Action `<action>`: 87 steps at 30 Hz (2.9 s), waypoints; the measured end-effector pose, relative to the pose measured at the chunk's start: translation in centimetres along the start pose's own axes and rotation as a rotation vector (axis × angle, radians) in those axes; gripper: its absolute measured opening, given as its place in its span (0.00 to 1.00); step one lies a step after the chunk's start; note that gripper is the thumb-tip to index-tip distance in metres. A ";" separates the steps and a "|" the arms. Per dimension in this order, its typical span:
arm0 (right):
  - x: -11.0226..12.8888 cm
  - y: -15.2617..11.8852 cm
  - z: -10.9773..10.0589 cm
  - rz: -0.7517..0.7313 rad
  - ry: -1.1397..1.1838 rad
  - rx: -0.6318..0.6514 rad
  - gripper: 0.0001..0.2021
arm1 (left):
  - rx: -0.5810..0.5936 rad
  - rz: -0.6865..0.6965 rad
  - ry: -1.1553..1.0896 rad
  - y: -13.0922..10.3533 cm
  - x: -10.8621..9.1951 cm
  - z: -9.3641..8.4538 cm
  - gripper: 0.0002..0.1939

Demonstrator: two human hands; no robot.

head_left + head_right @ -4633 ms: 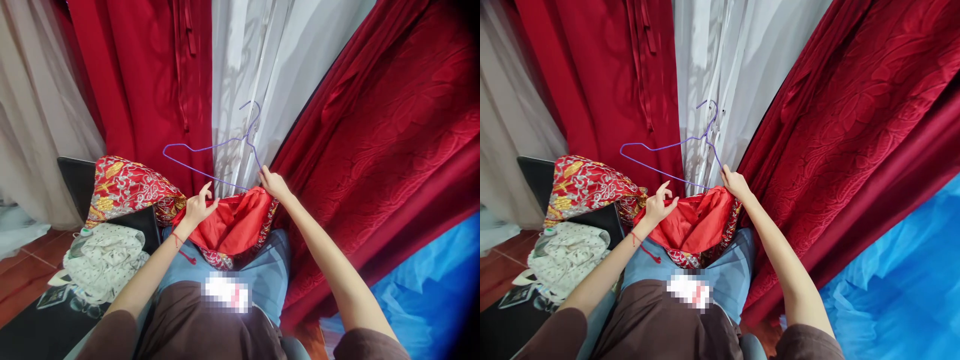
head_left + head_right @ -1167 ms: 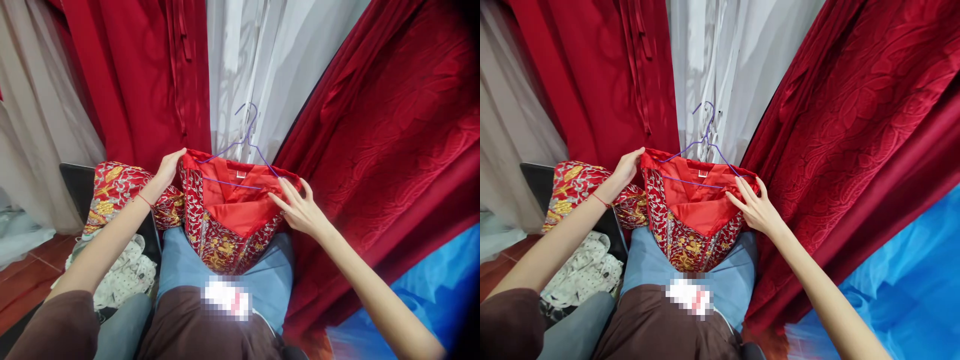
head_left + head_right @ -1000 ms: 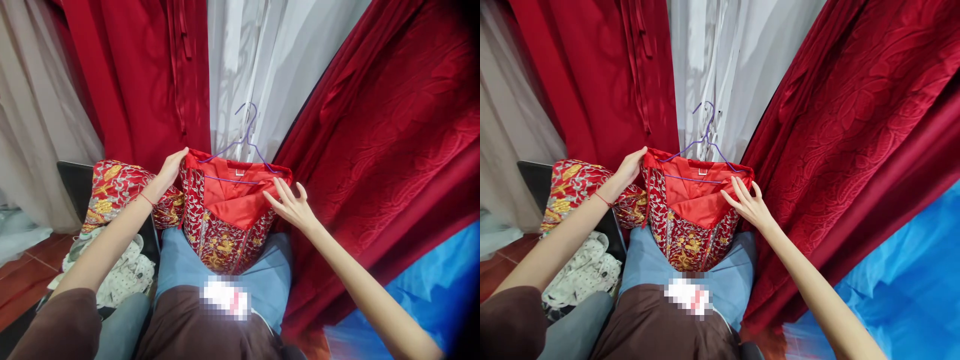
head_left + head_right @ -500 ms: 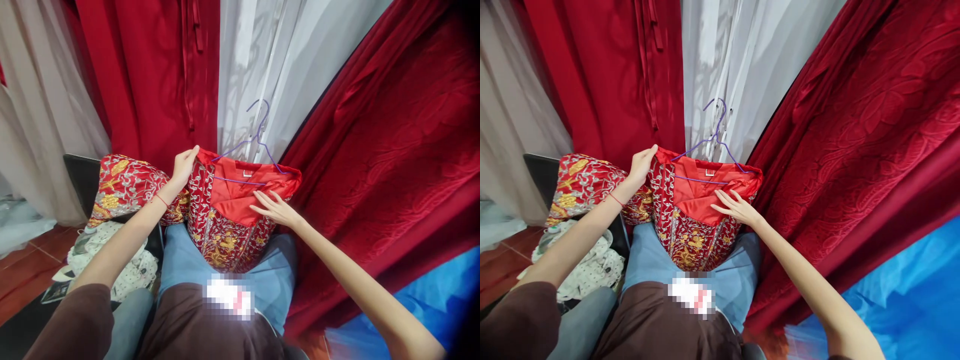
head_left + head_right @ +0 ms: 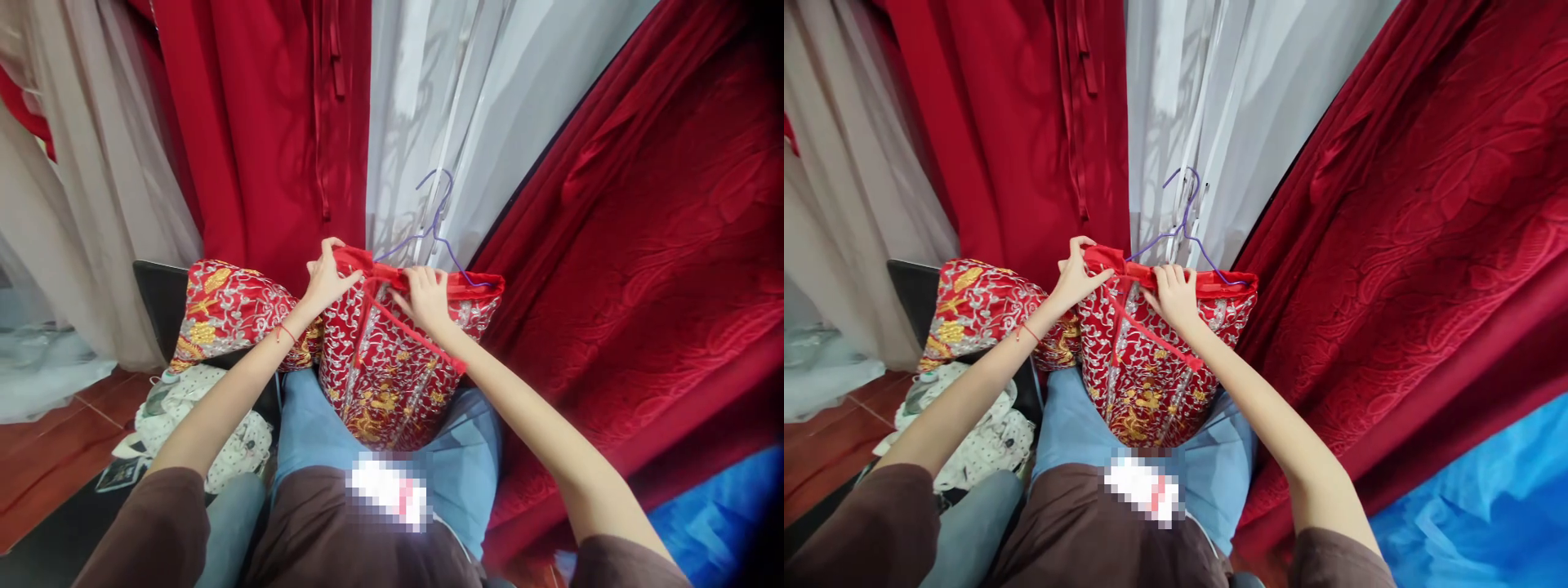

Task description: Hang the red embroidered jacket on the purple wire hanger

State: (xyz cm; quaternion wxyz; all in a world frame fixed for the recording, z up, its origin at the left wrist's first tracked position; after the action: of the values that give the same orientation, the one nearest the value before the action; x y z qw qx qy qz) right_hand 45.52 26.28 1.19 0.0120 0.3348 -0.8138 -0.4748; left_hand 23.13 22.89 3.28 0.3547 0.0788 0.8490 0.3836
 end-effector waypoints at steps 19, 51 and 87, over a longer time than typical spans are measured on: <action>1.6 8.9 -3.8 -0.246 0.518 0.504 0.03 | 0.190 0.162 0.088 1.0 0.0 0.1 0.12; 12.4 -9.5 4.4 0.865 0.748 0.579 0.12 | -0.028 -0.081 0.154 0.9 -4.0 1.2 0.19; 11.3 -5.9 2.2 1.143 1.692 0.044 0.12 | 0.362 -0.464 0.320 -18.9 1.0 7.3 0.10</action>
State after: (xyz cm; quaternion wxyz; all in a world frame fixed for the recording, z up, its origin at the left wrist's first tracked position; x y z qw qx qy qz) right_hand 39.19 19.73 -7.97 0.8018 0.1221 -0.5850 0.0091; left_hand 29.82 14.55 -13.98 0.2753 -0.1161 0.9435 0.1431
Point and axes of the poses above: each hand's wrist, its own y-axis towards the middle knuckle, its own z-axis out of the palm, x = y × z, the point moved 2 cm from there along y, towards the middle knuckle
